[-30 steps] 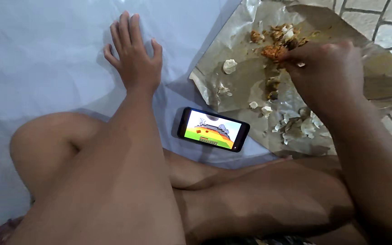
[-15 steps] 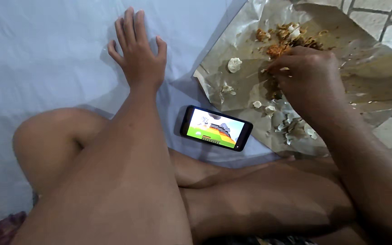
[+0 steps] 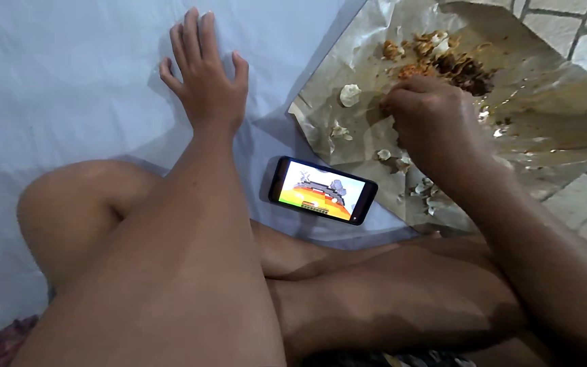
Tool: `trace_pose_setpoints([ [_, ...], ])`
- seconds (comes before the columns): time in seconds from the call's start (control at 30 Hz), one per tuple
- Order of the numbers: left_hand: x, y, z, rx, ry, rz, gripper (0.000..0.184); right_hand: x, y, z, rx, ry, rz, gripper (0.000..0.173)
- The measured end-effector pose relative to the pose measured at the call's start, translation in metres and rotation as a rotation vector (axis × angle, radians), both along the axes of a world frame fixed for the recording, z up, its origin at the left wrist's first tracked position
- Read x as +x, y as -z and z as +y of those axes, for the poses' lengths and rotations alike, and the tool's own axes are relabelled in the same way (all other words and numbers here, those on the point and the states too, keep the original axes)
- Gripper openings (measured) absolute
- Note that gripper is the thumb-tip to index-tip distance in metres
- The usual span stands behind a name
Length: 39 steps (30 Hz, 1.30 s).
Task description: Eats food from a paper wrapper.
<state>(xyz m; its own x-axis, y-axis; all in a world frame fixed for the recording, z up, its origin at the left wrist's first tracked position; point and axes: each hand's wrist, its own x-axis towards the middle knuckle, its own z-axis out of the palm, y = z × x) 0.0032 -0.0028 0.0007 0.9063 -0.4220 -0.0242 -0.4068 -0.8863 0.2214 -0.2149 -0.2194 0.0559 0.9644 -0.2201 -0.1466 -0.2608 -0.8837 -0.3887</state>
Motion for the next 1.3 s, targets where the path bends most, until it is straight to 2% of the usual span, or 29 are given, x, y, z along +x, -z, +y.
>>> trace_pose_setpoints([
  [0.23,-0.001,-0.001,0.001,-0.01,-0.001,0.006,0.061,0.001,0.0,0.002,0.037,-0.027,-0.007,0.012],
  [0.4,0.0,0.0,0.0,0.005,0.001,0.006,0.061,-0.004,-0.002,-0.007,0.317,0.081,-0.064,0.008],
  [0.57,0.0,-0.001,-0.001,0.008,-0.005,0.01,0.061,-0.005,-0.007,-0.032,0.504,0.254,-0.133,0.013],
  [0.67,0.0,-0.001,-0.001,-0.004,0.008,0.002,0.061,-0.002,-0.01,-0.027,0.748,0.42,-0.115,0.015],
  [0.73,0.0,-0.002,-0.001,0.003,0.005,0.012,0.061,0.002,-0.01,-0.018,0.803,0.456,-0.084,0.015],
  [0.9,-0.002,-0.007,0.0,-0.012,0.023,0.053,0.061,0.01,-0.002,-0.001,0.636,0.236,-0.142,0.011],
  [1.17,0.0,-0.004,0.001,-0.017,0.015,0.029,0.061,0.01,-0.001,0.016,0.476,0.125,-0.128,0.012],
  [1.3,0.0,-0.002,0.001,-0.014,0.014,0.023,0.061,0.005,0.008,0.027,0.242,-0.085,-0.107,0.015],
])
